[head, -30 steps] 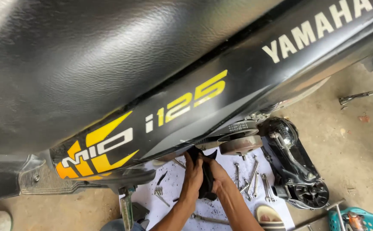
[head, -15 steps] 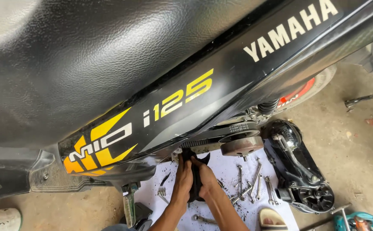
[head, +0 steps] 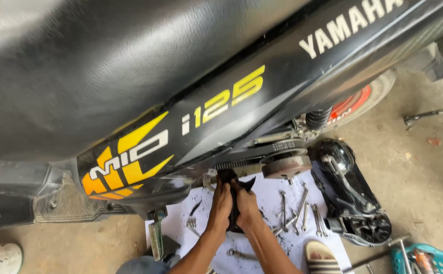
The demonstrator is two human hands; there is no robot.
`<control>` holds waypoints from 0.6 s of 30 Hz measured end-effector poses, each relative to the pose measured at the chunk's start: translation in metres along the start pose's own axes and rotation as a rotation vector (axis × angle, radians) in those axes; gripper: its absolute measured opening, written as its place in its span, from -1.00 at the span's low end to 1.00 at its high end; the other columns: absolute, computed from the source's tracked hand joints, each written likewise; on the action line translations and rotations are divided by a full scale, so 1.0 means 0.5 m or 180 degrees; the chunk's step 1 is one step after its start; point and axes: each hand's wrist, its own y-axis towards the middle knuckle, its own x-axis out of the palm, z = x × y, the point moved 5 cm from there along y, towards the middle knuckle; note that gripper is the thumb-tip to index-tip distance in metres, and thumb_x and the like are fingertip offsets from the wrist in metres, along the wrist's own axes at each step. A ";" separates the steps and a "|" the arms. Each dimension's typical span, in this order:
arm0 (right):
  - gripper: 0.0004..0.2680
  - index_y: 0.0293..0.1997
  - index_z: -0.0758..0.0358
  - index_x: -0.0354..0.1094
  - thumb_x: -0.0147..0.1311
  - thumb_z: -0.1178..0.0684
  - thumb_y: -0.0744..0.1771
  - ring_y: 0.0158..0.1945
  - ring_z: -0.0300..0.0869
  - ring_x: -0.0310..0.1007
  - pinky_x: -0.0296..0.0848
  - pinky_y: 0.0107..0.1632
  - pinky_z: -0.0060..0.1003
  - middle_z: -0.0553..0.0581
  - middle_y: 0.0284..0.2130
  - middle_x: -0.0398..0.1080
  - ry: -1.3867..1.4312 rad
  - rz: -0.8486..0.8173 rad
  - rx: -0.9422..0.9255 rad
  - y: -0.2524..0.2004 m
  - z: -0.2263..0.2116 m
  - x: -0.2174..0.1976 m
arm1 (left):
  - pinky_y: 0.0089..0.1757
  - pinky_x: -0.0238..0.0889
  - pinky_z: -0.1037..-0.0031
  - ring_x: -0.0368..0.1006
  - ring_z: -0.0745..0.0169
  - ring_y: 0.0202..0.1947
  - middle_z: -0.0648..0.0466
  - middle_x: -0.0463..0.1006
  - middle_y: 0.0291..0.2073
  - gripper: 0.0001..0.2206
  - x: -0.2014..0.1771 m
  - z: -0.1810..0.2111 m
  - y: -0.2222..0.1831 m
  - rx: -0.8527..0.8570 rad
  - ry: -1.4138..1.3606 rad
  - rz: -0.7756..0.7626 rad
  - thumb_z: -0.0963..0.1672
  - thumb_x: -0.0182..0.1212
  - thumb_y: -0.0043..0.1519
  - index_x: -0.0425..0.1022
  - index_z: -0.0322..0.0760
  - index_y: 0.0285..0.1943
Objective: Cleaning and inspecting the CVT transmission components of a scooter using a cloth
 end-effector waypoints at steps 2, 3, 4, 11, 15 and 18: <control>-0.71 0.01 0.58 0.45 0.14 0.04 0.34 -0.25 -0.06 0.40 0.39 -0.22 -0.27 0.34 -0.20 0.51 -0.0024 0.0041 -0.0030 -0.006 0.001 -0.015 | 0.35 -0.06 0.42 0.01 0.26 0.52 0.24 -0.02 0.58 -0.45 0.024 -0.009 0.011 0.0003 -0.0041 0.0017 0.00 -0.32 0.38 -0.14 0.03 0.61; -0.71 0.00 0.58 0.46 0.14 0.05 0.34 -0.26 -0.07 0.40 0.39 -0.23 -0.27 0.34 -0.21 0.52 -0.0048 0.0051 -0.0077 -0.008 -0.006 -0.017 | 0.37 -0.07 0.37 0.01 0.21 0.51 0.21 -0.02 0.58 -0.45 0.037 -0.005 0.018 0.0040 -0.0087 0.0047 -0.02 -0.33 0.37 -0.16 0.05 0.61; -0.71 0.00 0.58 0.46 0.14 0.05 0.34 -0.26 -0.07 0.40 0.39 -0.23 -0.27 0.34 -0.21 0.52 -0.0050 0.0051 -0.0096 -0.014 0.001 -0.023 | 0.37 -0.07 0.37 0.01 0.21 0.51 0.21 -0.02 0.58 -0.45 0.040 -0.028 0.053 0.0053 -0.0096 0.0036 -0.02 -0.33 0.37 -0.16 0.05 0.61; -0.75 -0.03 0.57 0.47 0.15 0.08 0.34 -0.30 -0.08 0.40 0.40 -0.24 -0.27 0.32 -0.26 0.53 -0.0229 -0.0055 -0.0342 -0.038 0.013 -0.056 | 0.30 0.05 0.38 0.22 0.19 0.41 0.16 0.23 0.48 -0.48 0.055 -0.056 0.015 0.0139 0.0032 -0.0069 -0.11 -0.33 0.35 0.05 0.03 0.56; -0.77 -0.05 0.56 0.48 0.16 0.10 0.34 -0.32 -0.09 0.40 0.41 -0.25 -0.27 0.31 -0.29 0.54 -0.0355 -0.0096 -0.0475 -0.033 0.008 -0.030 | 0.29 0.13 0.25 0.27 0.11 0.37 0.10 0.27 0.46 -0.44 0.034 -0.057 0.043 0.0559 -0.0169 0.0081 -0.15 -0.34 0.30 0.07 0.08 0.56; -0.78 -0.06 0.56 0.48 0.16 0.11 0.34 -0.33 -0.10 0.40 0.41 -0.26 -0.27 0.31 -0.31 0.54 -0.0416 -0.0105 -0.0548 -0.025 -0.002 -0.015 | 0.34 -0.01 0.34 0.15 0.17 0.46 0.10 0.17 0.51 -0.45 0.024 -0.063 0.060 0.0336 -0.0327 0.0024 -0.14 -0.39 0.31 0.04 -0.06 0.57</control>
